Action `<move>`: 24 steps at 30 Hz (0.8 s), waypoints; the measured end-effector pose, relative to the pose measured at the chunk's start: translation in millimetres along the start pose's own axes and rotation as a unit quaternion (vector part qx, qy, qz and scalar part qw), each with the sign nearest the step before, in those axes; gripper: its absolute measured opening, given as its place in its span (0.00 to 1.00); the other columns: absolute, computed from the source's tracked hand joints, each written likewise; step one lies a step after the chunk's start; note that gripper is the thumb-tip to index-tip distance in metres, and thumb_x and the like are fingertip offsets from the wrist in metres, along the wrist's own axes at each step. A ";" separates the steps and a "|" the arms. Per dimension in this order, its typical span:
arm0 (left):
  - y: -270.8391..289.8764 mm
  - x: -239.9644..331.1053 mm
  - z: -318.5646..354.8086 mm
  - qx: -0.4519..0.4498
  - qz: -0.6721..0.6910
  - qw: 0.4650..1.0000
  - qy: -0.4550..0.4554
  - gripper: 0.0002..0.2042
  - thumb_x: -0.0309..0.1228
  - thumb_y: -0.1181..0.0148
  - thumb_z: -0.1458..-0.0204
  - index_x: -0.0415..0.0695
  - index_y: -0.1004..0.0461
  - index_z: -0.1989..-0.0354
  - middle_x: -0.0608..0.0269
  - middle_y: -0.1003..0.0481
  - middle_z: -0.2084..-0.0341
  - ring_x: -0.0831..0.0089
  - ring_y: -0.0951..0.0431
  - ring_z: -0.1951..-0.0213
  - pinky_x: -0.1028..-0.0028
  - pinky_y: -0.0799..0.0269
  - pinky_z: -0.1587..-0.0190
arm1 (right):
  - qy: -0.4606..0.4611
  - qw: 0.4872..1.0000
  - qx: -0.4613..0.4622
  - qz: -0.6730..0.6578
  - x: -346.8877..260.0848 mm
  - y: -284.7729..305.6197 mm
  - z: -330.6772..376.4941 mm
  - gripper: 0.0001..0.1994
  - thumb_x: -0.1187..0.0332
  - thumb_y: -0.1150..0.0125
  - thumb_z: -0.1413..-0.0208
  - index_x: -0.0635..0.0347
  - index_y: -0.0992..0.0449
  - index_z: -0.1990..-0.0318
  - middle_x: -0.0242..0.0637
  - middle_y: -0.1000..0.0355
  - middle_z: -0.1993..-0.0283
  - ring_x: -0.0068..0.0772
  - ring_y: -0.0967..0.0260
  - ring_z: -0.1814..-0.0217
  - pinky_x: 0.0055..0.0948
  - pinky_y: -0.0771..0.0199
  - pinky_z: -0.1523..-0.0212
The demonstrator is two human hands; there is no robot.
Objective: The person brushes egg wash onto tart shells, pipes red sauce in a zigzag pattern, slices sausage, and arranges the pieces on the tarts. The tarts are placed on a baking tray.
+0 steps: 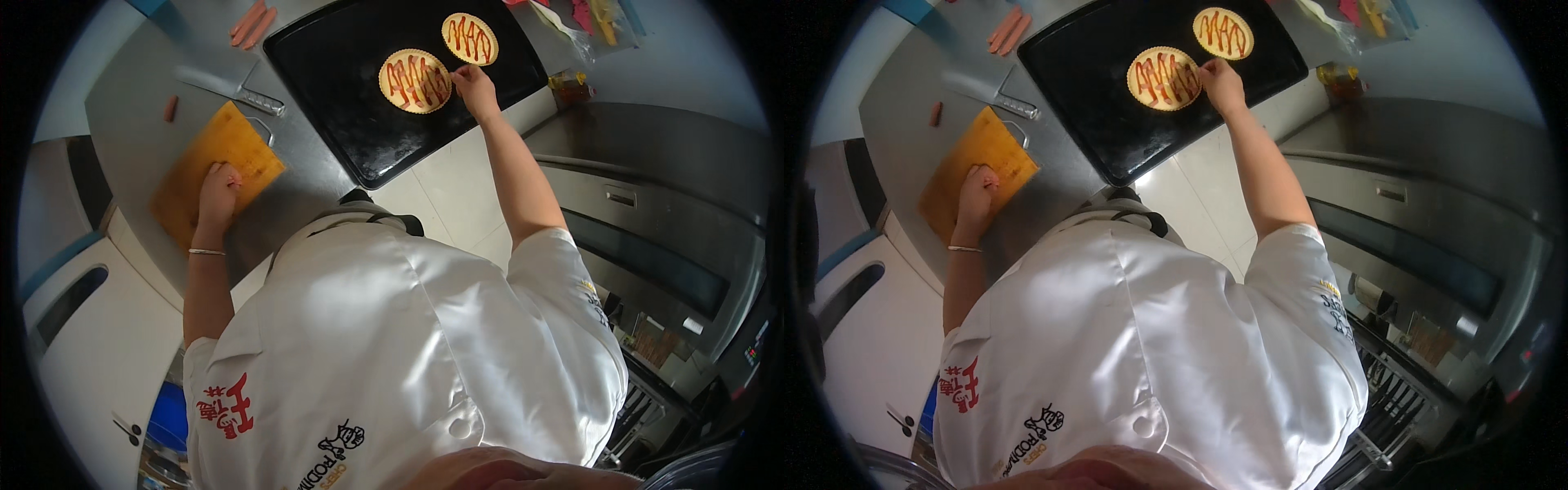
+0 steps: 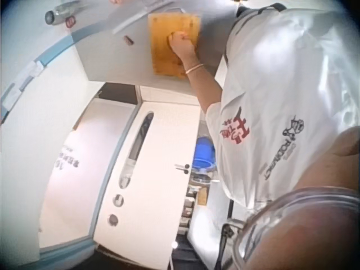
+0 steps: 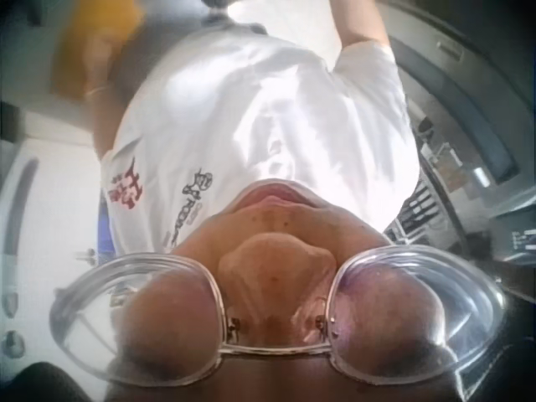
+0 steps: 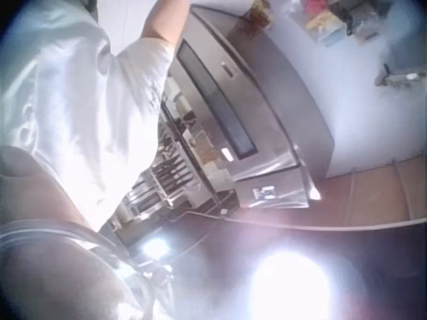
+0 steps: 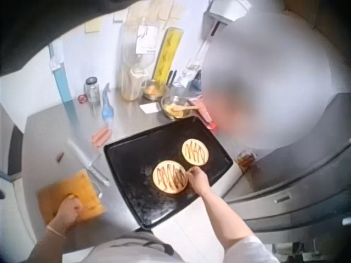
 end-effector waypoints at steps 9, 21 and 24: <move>0.1 1.8 5.2 0.025 -0.017 0.996 0.080 0.06 0.15 0.48 0.57 0.39 0.29 0.71 0.57 0.30 0.70 0.63 0.26 0.66 0.71 0.30 0.61 | 0.099 0.942 -0.139 0.287 -45.9 -38.0 -37.2 0.16 0.51 0.44 0.43 0.54 0.28 0.59 0.40 0.22 0.64 0.42 0.24 0.61 0.37 0.27 0.58; 2.2 -4.8 12.6 0.034 -0.084 0.995 0.044 0.08 0.19 0.46 0.55 0.41 0.26 0.65 0.54 0.29 0.67 0.56 0.26 0.62 0.64 0.29 0.59 | 0.079 0.991 -0.051 0.096 -47.4 -5.9 -36.8 0.11 0.60 0.38 0.45 0.58 0.26 0.62 0.38 0.23 0.67 0.35 0.24 0.66 0.34 0.26 0.62; -1.9 -8.0 9.5 0.034 -0.100 0.993 0.044 0.07 0.22 0.44 0.54 0.41 0.26 0.65 0.51 0.29 0.66 0.53 0.26 0.61 0.63 0.29 0.59 | 0.037 0.978 -0.128 -0.163 -35.0 -28.3 -13.9 0.07 0.68 0.37 0.44 0.61 0.27 0.64 0.34 0.25 0.69 0.24 0.28 0.68 0.27 0.27 0.65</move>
Point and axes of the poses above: each hand's wrist, its own z-axis away from the middle knuckle, its own y-axis out of the back of the hand, x = y × z, the point moved 9 cm from there along -z, towards the middle knuckle
